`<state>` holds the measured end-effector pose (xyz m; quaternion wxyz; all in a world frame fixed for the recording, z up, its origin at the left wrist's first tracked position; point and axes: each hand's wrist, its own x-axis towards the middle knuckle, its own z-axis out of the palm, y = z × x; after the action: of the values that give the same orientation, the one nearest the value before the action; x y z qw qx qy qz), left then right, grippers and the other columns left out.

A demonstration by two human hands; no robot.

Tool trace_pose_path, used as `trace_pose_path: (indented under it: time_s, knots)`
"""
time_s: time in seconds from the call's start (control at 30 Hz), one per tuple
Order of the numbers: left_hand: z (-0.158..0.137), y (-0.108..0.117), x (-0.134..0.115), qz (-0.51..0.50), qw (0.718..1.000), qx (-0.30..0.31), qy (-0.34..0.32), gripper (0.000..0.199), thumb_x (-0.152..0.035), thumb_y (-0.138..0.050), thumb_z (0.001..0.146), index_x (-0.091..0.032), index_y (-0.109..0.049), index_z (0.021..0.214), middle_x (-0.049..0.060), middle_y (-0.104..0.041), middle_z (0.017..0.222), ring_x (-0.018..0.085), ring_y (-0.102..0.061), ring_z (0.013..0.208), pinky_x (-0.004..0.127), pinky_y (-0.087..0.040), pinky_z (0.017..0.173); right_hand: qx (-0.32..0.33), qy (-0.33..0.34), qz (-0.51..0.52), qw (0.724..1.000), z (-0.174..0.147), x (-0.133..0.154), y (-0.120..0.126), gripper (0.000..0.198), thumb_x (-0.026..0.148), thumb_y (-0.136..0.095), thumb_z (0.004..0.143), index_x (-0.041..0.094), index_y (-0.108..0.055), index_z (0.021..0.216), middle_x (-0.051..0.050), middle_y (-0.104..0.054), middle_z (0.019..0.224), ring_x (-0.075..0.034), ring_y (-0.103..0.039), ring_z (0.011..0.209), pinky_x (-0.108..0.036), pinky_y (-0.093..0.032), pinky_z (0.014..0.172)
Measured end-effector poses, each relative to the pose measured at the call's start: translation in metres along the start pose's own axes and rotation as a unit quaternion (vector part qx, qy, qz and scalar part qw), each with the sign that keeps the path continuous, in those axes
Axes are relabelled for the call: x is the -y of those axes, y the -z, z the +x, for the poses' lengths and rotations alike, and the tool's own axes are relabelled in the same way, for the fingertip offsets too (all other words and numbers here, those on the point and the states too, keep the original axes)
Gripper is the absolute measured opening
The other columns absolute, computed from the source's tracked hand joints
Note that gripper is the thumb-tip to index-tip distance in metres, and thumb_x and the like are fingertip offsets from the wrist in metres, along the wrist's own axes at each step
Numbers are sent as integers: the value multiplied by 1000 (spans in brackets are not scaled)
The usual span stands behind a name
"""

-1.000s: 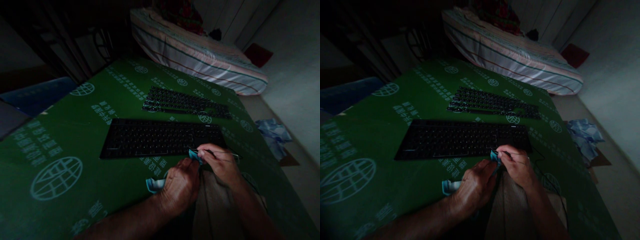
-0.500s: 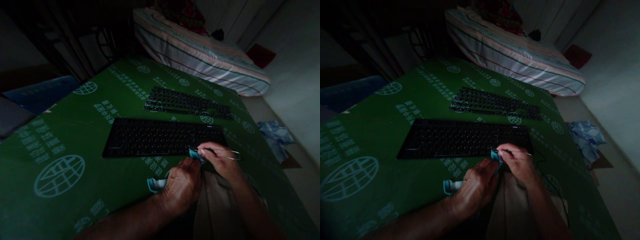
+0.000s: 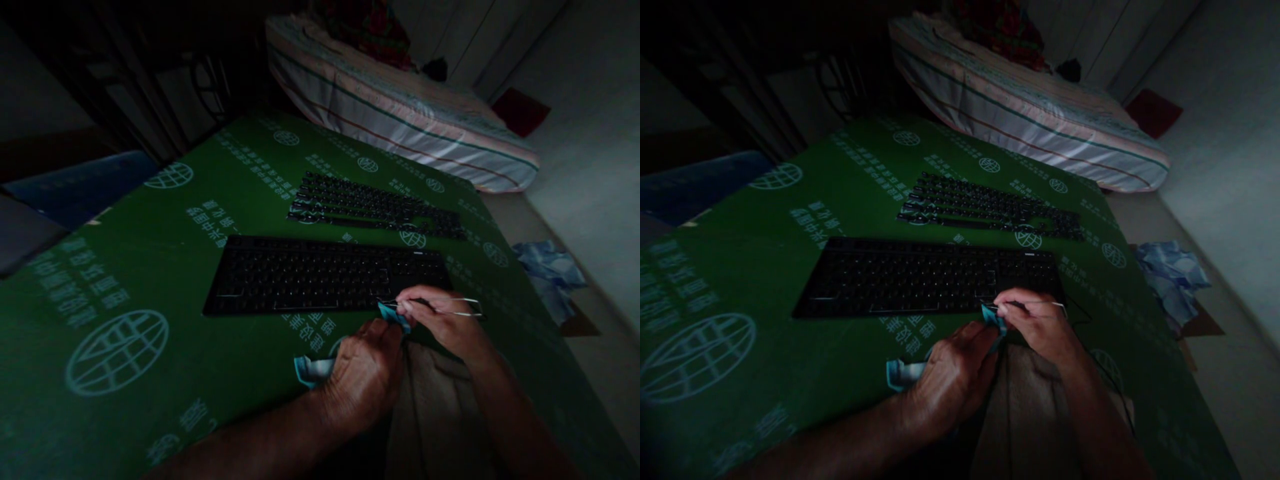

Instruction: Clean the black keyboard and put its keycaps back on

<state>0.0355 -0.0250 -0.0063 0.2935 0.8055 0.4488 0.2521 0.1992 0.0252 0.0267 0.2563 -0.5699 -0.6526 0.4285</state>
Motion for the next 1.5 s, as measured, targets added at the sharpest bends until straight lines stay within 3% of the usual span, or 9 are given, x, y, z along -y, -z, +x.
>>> trace_pose_path:
  time_s: [0.4, 0.93, 1.2, 1.5]
  knots:
    - [0, 0, 0, -27, 999, 19, 4, 23, -12, -43, 83, -14, -53, 103, 11, -62, 100, 23, -60, 90, 38, -53, 79, 26, -1, -6, 1000, 6, 9, 6, 15, 30, -58, 76, 20, -70, 78, -1, -68, 70, -15, -63, 63, -22, -51, 56]
    - [-3, -1, 3, -49, 999, -17, -7, 25, -12, -44, 83, -15, -54, 106, 10, -63, 102, 23, -60, 92, 37, -53, 81, 61, 0, 9, 998, 16, 16, 3, 15, 28, -58, 77, 18, -68, 82, -2, -70, 69, -14, -63, 60, -23, -51, 54]
    - [-2, 1, 4, -46, 998, -54, -1, 27, -12, -44, 83, -14, -52, 109, 11, -63, 106, 24, -61, 95, 38, -53, 83, 47, 20, -9, 999, 16, 8, -4, 17, 28, -56, 80, 19, -69, 86, -2, -70, 74, -14, -64, 63, -22, -51, 56]
    - [-1, 1, 6, -31, 998, -48, 12, 17, -13, -44, 83, -15, -54, 97, 10, -64, 98, 22, -61, 88, 37, -53, 77, -8, 92, -96, 991, 12, 13, -10, 17, 26, -55, 83, 21, -70, 87, -2, -72, 82, -15, -66, 73, -24, -52, 67]
